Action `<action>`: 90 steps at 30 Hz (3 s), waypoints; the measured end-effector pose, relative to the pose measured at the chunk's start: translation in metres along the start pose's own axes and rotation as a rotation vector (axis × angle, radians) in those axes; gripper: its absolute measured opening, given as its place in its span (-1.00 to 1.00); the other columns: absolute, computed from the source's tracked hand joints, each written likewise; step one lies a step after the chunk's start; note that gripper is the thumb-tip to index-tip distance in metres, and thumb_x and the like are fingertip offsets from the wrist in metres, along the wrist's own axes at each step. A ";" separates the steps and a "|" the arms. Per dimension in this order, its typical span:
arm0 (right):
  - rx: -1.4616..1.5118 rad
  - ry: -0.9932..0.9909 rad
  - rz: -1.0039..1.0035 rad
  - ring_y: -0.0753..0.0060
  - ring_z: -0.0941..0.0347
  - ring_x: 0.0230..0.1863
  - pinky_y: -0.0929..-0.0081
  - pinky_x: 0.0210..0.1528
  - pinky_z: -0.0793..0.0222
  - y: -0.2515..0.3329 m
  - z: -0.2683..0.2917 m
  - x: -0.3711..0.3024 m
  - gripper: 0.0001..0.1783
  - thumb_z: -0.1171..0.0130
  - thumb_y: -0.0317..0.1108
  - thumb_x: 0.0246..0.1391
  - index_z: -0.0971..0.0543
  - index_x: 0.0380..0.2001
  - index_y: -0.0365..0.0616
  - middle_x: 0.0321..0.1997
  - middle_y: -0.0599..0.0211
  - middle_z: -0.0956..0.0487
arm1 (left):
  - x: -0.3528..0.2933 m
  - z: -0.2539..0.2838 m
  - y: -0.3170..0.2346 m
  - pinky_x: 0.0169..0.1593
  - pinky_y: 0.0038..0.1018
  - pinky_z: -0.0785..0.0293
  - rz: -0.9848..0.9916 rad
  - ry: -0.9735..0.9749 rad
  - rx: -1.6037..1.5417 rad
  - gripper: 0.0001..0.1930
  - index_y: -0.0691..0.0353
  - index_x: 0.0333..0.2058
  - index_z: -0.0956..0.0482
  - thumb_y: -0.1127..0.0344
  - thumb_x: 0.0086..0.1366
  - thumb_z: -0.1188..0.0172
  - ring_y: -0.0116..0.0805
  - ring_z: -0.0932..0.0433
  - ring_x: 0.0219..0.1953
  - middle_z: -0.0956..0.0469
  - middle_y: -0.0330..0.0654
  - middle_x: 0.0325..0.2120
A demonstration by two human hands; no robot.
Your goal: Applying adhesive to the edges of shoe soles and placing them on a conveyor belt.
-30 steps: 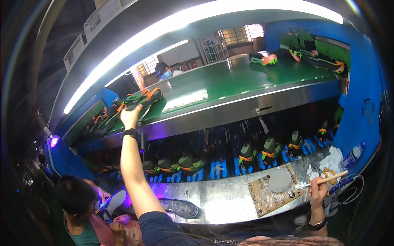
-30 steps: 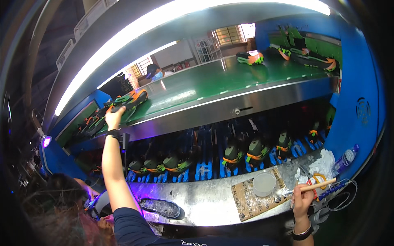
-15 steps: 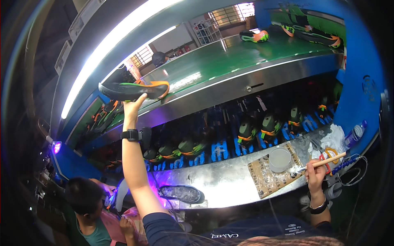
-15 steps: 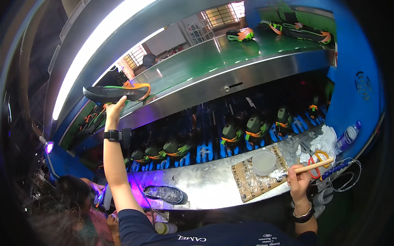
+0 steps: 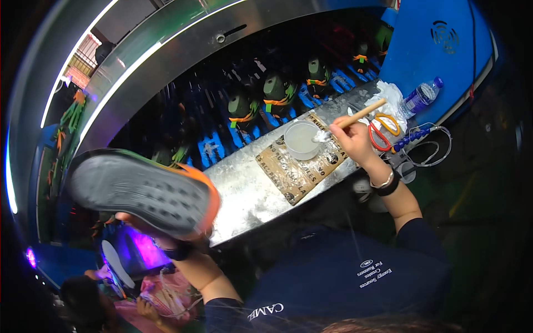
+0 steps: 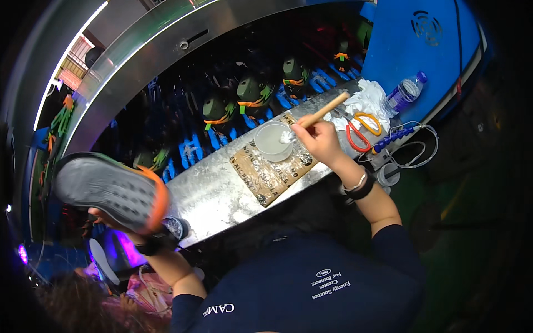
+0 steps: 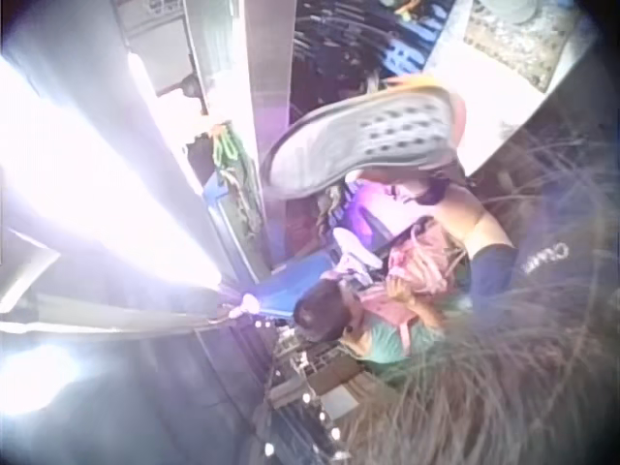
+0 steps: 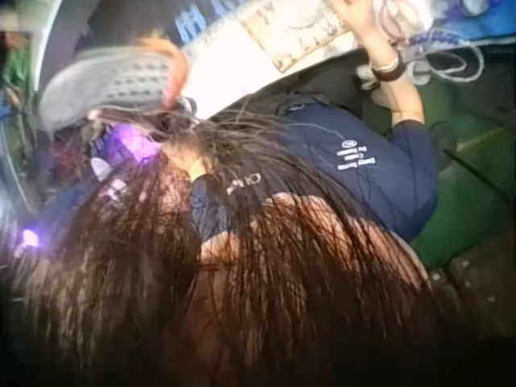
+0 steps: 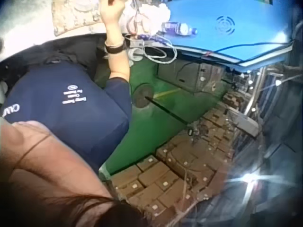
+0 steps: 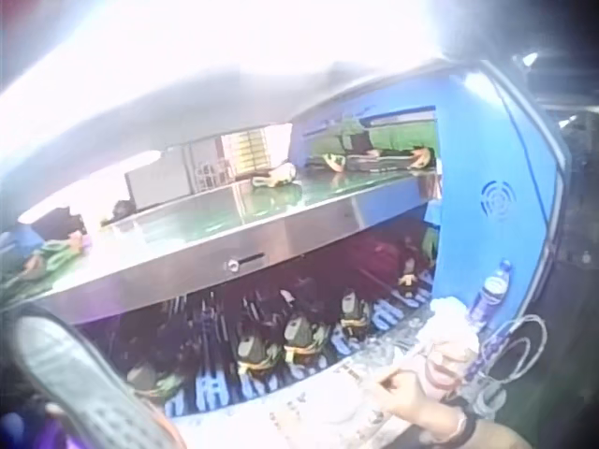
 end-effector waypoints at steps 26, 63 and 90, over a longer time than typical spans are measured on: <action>-0.209 0.326 0.012 0.70 -0.20 -0.65 0.68 -0.61 -0.10 0.006 -0.040 -0.002 -0.88 -0.05 -0.39 -0.05 -0.43 -0.47 -0.23 -0.67 0.45 -0.34 | -0.089 -0.061 0.084 -0.04 -0.47 -0.23 0.523 0.160 -0.026 -0.38 0.35 -0.09 -0.28 0.20 -0.09 -0.32 -0.39 -0.36 -0.14 -0.40 -0.19 -0.20; 0.010 0.466 0.264 0.80 -0.13 -0.73 0.77 -0.71 -0.01 0.084 -0.085 -0.039 -0.97 -0.09 -0.52 -0.11 -0.44 -0.52 -0.21 -0.67 0.52 -0.34 | -0.074 -0.120 0.024 -0.13 -0.51 -0.33 0.209 0.703 0.447 -0.49 0.31 -0.16 -0.37 0.37 -0.13 -0.33 -0.38 -0.41 -0.20 -0.44 -0.17 -0.23; 0.174 0.338 0.203 0.77 -0.21 -0.67 0.76 -0.68 -0.07 0.087 -0.086 -0.051 -0.96 -0.08 -0.54 -0.10 -0.43 -0.51 -0.28 -0.63 0.44 -0.38 | -0.083 -0.099 0.039 -0.01 -0.40 -0.26 0.200 0.691 0.709 -0.40 0.23 -0.09 -0.33 0.14 -0.11 -0.31 -0.31 -0.35 -0.10 -0.39 -0.16 -0.16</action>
Point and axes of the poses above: each hand's wrist, its own x-axis towards the middle knuckle, its own z-axis out of the back of the hand, y = z × x, the point moved 8 cm from there along x, towards the middle knuckle
